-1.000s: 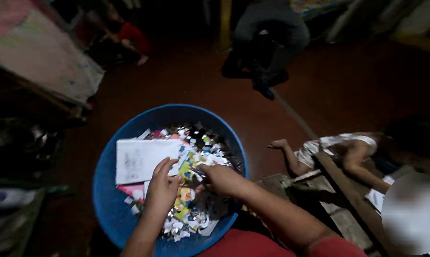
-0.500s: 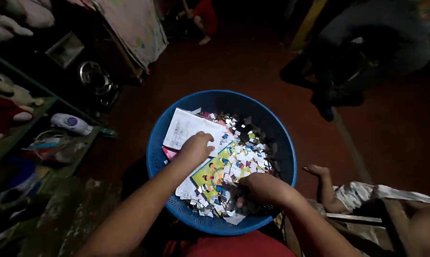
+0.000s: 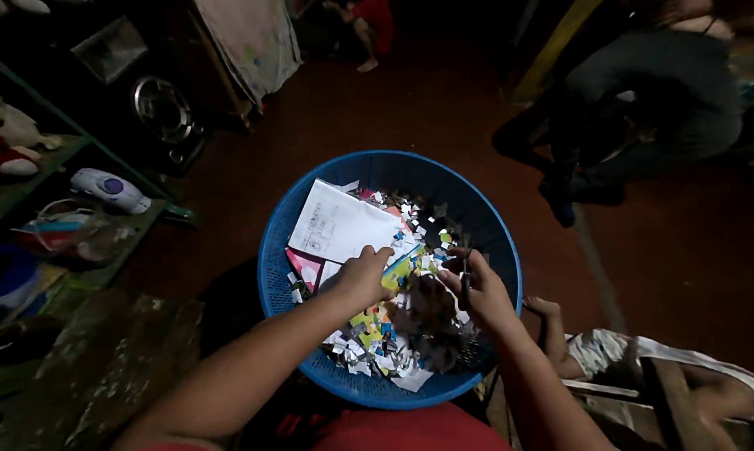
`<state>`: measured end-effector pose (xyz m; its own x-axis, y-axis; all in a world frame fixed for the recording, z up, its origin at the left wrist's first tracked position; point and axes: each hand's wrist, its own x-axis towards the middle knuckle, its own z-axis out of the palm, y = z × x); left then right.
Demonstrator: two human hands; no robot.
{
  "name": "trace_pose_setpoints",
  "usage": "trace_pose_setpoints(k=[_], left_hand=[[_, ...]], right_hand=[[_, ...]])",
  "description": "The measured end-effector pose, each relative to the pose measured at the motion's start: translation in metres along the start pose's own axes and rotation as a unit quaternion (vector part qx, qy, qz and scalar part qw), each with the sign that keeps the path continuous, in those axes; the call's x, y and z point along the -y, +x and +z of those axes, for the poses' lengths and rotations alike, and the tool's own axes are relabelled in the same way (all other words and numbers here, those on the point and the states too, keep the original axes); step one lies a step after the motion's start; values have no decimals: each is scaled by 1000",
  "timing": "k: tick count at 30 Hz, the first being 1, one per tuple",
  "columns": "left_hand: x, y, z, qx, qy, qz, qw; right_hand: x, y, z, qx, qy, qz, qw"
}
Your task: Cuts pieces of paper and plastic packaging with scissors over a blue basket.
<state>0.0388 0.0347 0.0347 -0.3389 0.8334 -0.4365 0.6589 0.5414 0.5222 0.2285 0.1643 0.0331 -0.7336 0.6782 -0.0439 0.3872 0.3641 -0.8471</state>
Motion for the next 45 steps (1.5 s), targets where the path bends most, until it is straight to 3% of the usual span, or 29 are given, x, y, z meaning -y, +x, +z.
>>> trace_pose_setpoints(k=[4, 6, 9, 12, 14, 19, 23, 30, 32, 35, 37, 39, 41, 45], left_hand=[[-1, -5, -12, 73, 3, 23, 997], [-1, -10, -17, 53, -18, 40, 998], [2, -22, -24, -99, -52, 111, 988], [12, -24, -24, -263, -46, 228, 936], [16, -24, -27, -330, -49, 267, 904], [22, -19, -26, -402, -109, 225, 881], [22, -20, -29, -381, -187, 150, 893], [18, -18, -30, -348, -231, 103, 903], [14, -19, -32, -271, -244, 64, 929], [10, -13, -22, -85, -194, 32, 977], [10, -6, -11, 45, -121, 76, 989], [12, 1, -5, 115, -47, 133, 983], [13, 5, -5, 110, 6, 159, 981], [17, 8, -17, 14, 76, 80, 994]], right_hand=[[-2, -2, -1, -28, 62, -12, 998], [-3, -3, -1, -47, 82, -26, 995], [-5, -5, -1, -91, 115, -66, 987], [-16, -6, 1, -150, 153, -152, 965], [-18, -6, 4, -180, 166, -221, 944], [-16, -7, 8, -172, 157, -239, 943], [-21, -3, 7, -151, 187, -235, 942], [-20, -2, 8, -117, 191, -235, 946], [-19, -3, 7, -99, 198, -229, 948], [-18, -2, 7, -65, 167, -246, 953], [-17, -3, 8, -28, 136, -247, 959], [-16, -5, 9, 12, 95, -237, 967], [-15, -5, 9, 42, 50, -237, 969], [-15, -2, 8, 77, 2, -241, 967]])
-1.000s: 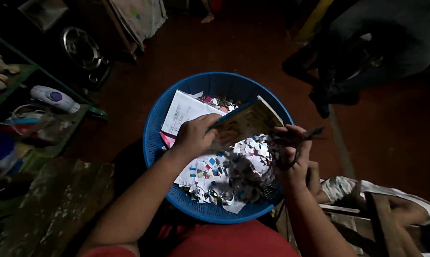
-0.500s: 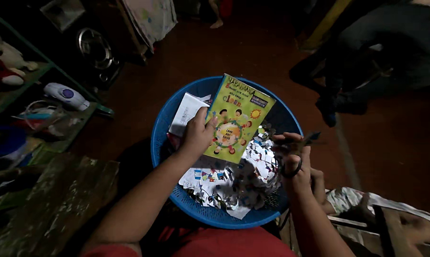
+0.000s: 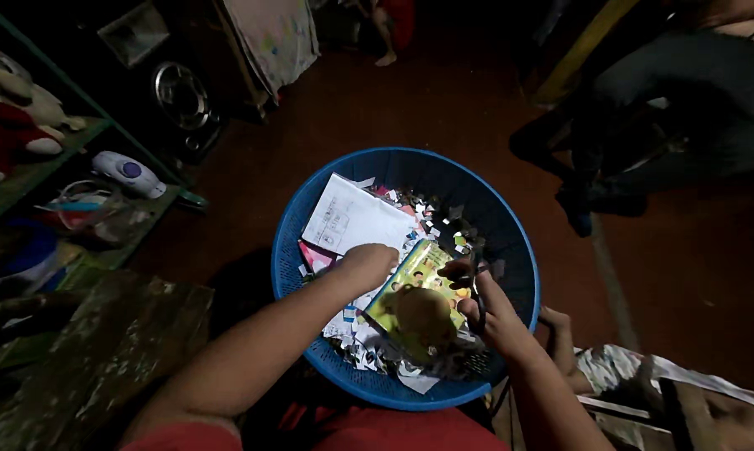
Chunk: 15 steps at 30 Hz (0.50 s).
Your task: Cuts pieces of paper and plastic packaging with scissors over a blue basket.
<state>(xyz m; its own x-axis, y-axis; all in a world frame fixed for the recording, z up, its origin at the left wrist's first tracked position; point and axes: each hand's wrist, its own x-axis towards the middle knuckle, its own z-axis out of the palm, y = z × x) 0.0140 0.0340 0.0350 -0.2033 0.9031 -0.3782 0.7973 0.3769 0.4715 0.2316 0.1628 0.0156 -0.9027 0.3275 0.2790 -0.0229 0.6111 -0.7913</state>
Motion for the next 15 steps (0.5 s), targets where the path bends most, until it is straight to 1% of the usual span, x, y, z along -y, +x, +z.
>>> trace_pose_setpoints(k=[3, 5, 9, 12, 13, 15], left_hand=[[15, 1, 2, -101, 10, -44, 994], [22, 3, 3, -128, 48, -65, 988], [29, 13, 1, -63, 84, -93, 990], [22, 15, -2, -14, 126, -100, 987], [17, 13, -5, -11, 134, -107, 985], [9, 8, -9, -43, 118, -119, 985]], right_hand=[[-3, 0, -1, 30, -5, 9, 1000], [-2, -1, -1, 42, -7, 15, 999], [1, 1, -1, 48, -11, 18, 999], [0, 4, -1, 39, -5, 9, 999], [0, 5, -1, 38, -5, 7, 999], [-1, 4, -1, 39, -6, 8, 999]])
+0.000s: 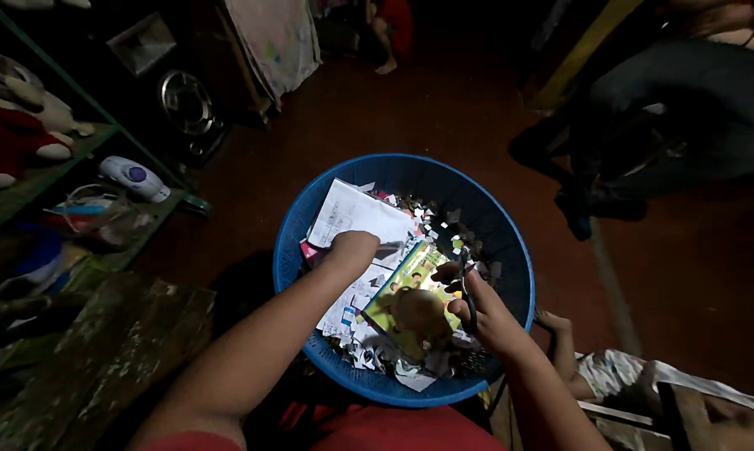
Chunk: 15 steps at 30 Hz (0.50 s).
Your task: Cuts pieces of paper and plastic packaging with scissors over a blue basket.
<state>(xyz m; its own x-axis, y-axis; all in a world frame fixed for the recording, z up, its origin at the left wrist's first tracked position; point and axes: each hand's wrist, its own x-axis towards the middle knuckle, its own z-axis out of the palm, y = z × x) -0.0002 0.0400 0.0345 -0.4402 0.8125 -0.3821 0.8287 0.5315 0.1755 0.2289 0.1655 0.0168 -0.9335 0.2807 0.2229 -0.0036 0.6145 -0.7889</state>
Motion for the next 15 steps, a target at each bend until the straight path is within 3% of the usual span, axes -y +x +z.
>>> trace_pose_setpoints(k=[6, 10, 12, 15], left_hand=[[0, -12, -11, -168, -107, -14, 980], [-1, -25, -14, -264, -194, 28, 944], [0, -29, -8, -290, -221, 80, 928], [-5, -33, -4, -259, -233, 132, 928]], right_hand=[[1, -4, 0, 10, -9, -4, 1000], [0, -4, 0, -23, 1, -12, 1000], [1, -5, 0, -70, 8, -20, 997], [4, -5, -2, -124, 23, -15, 992]])
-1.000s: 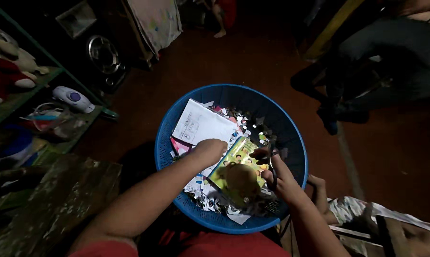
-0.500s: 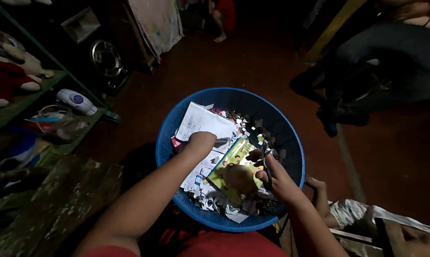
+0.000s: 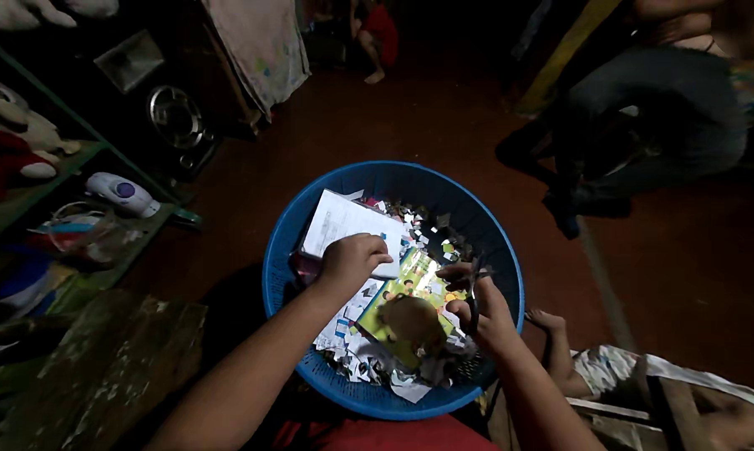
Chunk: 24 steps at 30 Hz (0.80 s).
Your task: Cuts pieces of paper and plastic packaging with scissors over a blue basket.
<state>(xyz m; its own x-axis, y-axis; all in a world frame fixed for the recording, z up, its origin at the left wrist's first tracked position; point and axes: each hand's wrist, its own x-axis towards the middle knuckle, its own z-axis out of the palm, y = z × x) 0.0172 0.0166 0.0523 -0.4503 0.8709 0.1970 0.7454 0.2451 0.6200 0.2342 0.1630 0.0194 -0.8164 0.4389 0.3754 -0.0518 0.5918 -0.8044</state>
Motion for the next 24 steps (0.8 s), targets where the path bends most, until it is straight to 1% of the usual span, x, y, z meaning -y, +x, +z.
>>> trace_pose_setpoints(k=[2, 4, 6, 8, 10, 11, 13, 16, 24], left_hand=[[-5, 1, 0, 57, 25, -10, 998], [-4, 6, -1, 112, 62, -48, 991], [5, 13, -3, 144, 82, -90, 982], [17, 17, -6, 137, 77, -121, 980], [30, 20, -6, 101, 83, -126, 983], [36, 22, -6, 96, 90, -130, 983], [47, 24, -3, 127, 108, -139, 976], [59, 25, 1, 206, 127, -126, 962], [65, 33, 2, 221, 152, -109, 957]], right_hand=[[1, 1, 0, -2, -3, 18, 1000], [1, 2, 0, 6, -10, 27, 1000], [-1, 2, 0, 18, -12, 33, 999], [-2, 2, 0, 31, -6, 38, 999], [-4, 2, 0, 40, -3, 40, 998], [-4, 1, 0, 43, -3, 40, 998], [-5, 1, 0, 47, -6, 40, 998], [-4, 2, 0, 54, -10, 46, 997], [-4, 0, -1, 60, -14, 43, 997]])
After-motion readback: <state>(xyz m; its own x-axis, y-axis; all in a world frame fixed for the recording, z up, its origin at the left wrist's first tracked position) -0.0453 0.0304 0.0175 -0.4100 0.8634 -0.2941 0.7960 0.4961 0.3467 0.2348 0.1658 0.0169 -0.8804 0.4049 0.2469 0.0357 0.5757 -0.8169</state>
